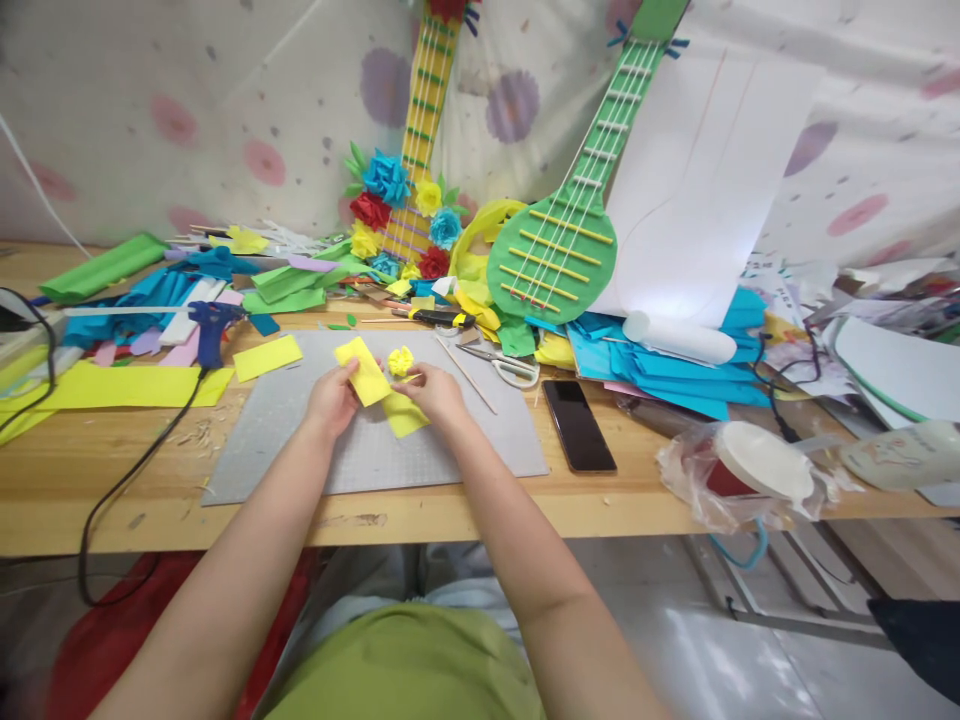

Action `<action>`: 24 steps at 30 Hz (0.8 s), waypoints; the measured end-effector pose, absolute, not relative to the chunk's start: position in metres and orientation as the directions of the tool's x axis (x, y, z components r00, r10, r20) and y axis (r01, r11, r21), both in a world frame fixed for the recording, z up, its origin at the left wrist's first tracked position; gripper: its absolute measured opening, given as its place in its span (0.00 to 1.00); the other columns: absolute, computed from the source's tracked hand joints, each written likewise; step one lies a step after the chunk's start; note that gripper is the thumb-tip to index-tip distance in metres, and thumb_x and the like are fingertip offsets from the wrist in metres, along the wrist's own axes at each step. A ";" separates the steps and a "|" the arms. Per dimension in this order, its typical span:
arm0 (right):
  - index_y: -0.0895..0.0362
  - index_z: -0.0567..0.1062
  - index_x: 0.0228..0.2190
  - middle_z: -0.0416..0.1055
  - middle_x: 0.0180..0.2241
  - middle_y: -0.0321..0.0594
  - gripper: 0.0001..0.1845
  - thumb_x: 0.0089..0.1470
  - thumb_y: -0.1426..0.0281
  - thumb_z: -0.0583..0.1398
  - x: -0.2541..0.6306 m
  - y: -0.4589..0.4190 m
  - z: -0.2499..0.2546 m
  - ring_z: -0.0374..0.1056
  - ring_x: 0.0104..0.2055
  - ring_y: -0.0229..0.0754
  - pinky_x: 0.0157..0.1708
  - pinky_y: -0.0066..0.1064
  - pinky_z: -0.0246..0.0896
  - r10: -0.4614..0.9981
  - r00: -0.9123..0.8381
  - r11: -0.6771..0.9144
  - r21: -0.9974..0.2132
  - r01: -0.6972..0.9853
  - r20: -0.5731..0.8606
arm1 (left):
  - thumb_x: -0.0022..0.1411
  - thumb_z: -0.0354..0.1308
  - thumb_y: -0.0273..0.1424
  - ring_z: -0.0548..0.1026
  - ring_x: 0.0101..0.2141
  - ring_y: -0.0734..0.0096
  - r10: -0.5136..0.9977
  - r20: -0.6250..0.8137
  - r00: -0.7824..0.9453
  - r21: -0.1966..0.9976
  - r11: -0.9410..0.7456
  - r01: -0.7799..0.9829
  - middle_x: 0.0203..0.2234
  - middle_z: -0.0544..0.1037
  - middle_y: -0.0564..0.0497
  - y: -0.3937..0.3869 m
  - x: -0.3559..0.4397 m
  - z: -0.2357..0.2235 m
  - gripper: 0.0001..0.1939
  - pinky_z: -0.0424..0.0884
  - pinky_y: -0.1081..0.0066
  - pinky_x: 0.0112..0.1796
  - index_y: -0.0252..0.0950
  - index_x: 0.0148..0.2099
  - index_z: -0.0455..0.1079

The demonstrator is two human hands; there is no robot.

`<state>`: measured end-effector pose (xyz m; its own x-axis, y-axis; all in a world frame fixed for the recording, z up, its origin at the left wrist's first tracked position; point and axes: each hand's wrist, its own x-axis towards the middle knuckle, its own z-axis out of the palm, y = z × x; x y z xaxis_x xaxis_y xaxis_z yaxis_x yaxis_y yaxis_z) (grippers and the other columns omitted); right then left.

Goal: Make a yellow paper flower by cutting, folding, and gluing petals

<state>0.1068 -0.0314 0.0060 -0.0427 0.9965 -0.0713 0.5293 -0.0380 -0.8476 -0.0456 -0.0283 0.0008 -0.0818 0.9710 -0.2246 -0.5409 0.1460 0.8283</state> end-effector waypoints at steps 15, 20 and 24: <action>0.58 0.57 0.52 0.66 0.43 0.56 0.43 0.32 0.78 0.65 0.090 -0.024 0.037 0.67 0.41 0.54 0.32 0.35 0.59 0.959 -0.011 -0.118 -0.434 0.893 -0.283 | 0.53 0.55 0.30 0.76 0.30 0.66 0.960 -0.251 -0.122 0.813 0.140 -0.565 0.29 0.78 0.42 -0.021 -0.052 -0.005 0.09 0.72 0.67 0.33 0.27 0.33 0.70; 0.56 0.61 0.50 0.70 0.28 0.39 0.39 0.32 0.80 0.62 0.108 -0.023 0.029 0.67 0.30 0.44 0.27 0.30 0.58 0.960 -0.055 -0.141 -0.640 0.756 -0.276 | 0.49 0.55 0.25 0.76 0.32 0.65 0.958 -0.249 -0.141 0.821 0.132 -0.555 0.30 0.77 0.42 -0.023 -0.052 -0.004 0.07 0.72 0.66 0.35 0.27 0.32 0.70; 0.55 0.69 0.42 0.65 0.23 0.31 0.27 0.34 0.78 0.60 0.128 -0.030 0.038 0.63 0.25 0.36 0.25 0.26 0.56 0.953 -0.245 -0.037 -0.868 0.496 -0.180 | 0.49 0.54 0.26 0.76 0.32 0.65 0.961 -0.250 -0.122 0.840 0.153 -0.520 0.29 0.78 0.42 -0.023 -0.048 -0.004 0.08 0.71 0.66 0.37 0.27 0.32 0.71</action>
